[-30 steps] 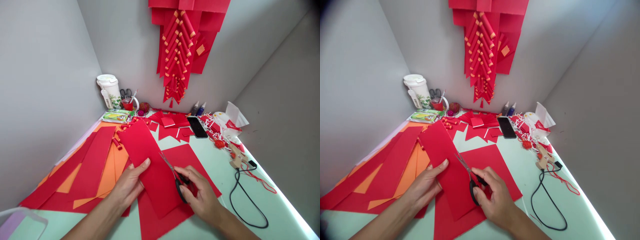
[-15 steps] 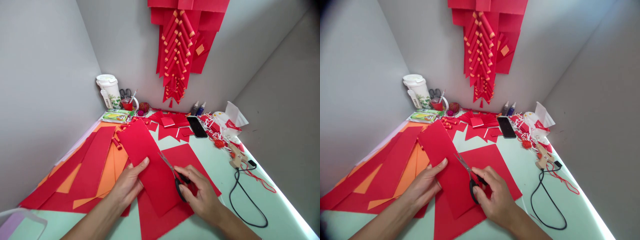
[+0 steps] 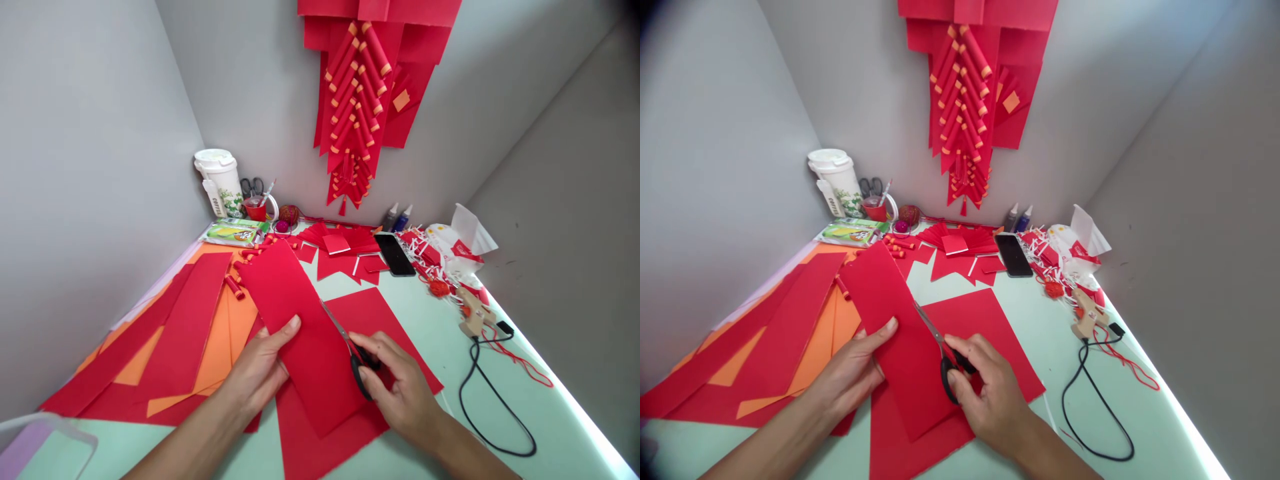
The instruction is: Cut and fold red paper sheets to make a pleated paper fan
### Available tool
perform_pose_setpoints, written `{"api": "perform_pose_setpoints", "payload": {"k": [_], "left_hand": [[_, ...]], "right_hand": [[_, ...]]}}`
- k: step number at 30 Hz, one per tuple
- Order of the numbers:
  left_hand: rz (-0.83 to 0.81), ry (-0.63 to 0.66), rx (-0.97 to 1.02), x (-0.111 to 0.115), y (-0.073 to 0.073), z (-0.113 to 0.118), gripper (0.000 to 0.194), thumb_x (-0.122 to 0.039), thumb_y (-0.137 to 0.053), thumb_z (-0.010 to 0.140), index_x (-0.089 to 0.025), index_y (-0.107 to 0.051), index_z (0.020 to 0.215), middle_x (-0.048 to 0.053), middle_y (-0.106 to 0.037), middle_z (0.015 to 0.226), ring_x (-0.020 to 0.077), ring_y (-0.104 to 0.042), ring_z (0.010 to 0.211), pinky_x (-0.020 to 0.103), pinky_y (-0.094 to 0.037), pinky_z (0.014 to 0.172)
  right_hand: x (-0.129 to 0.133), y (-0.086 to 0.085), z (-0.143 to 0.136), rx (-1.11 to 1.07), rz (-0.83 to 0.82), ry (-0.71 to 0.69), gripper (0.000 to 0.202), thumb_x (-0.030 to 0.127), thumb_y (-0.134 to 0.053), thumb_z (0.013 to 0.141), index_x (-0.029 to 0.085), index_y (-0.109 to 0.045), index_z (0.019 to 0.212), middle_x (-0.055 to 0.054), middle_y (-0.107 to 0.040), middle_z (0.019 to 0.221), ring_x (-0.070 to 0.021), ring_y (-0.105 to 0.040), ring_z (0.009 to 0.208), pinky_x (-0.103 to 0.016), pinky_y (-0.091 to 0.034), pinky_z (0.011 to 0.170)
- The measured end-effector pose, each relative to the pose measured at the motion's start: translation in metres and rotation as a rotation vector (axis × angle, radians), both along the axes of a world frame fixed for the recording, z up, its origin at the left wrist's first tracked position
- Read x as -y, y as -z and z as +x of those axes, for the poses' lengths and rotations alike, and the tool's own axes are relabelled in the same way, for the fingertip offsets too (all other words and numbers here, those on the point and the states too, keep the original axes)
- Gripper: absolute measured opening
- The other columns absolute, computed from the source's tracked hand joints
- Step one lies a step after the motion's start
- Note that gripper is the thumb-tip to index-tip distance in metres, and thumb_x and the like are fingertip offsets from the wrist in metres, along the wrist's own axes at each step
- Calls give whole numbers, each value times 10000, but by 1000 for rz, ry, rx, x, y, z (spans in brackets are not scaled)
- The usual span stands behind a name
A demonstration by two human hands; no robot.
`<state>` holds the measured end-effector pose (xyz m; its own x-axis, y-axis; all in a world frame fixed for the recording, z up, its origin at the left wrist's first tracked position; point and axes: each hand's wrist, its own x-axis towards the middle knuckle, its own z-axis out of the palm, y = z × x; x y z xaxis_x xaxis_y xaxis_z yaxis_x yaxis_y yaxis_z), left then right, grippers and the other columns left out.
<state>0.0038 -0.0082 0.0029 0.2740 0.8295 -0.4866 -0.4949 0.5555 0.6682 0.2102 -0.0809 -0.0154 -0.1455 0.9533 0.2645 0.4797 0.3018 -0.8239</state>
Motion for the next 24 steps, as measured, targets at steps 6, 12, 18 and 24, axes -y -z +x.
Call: {"api": "perform_pose_setpoints", "payload": {"k": [6, 12, 18, 24], "left_hand": [[-7, 31, 7, 0, 1, 0, 390, -191, -752, 783, -134, -656, 1157, 144, -765, 1008, 296, -728, 935, 438, -591, 861], [26, 10, 3, 0, -11, -6, 315, -179, -756, 772, -159, -681, 1077, 123, -755, 1060, 281, -718, 965, 416, -578, 880], [263, -51, -18, -4, -36, -23, 277, -182, -772, 737, -210, -725, 1008, 68, -768, 969, 266, -720, 897, 399, -579, 831], [739, -148, -375, -12, -41, -45, 104, -297, -798, 682, -256, -788, 778, 71, -731, 1049, 311, -630, 1079, 403, -496, 944]], "right_hand": [[0, 2, 0, -44, -22, 37, 395, 188, -523, 910, 266, -568, 1295, -43, -581, 927, -185, -551, 827, -284, -474, 759], [-4, 3, 3, -367, -205, 167, 366, 305, -519, 940, 265, -564, 1301, -68, -611, 1101, -202, -584, 964, -305, -473, 866], [-9, 17, 4, -711, -344, 158, 417, 429, -587, 911, 274, -574, 1298, -50, -626, 972, -155, -586, 737, -262, -482, 675], [-9, 11, 2, -1040, -407, -11, 583, 505, -745, 754, 234, -625, 1256, -91, -665, 1002, -183, -602, 765, -267, -473, 619]]}}
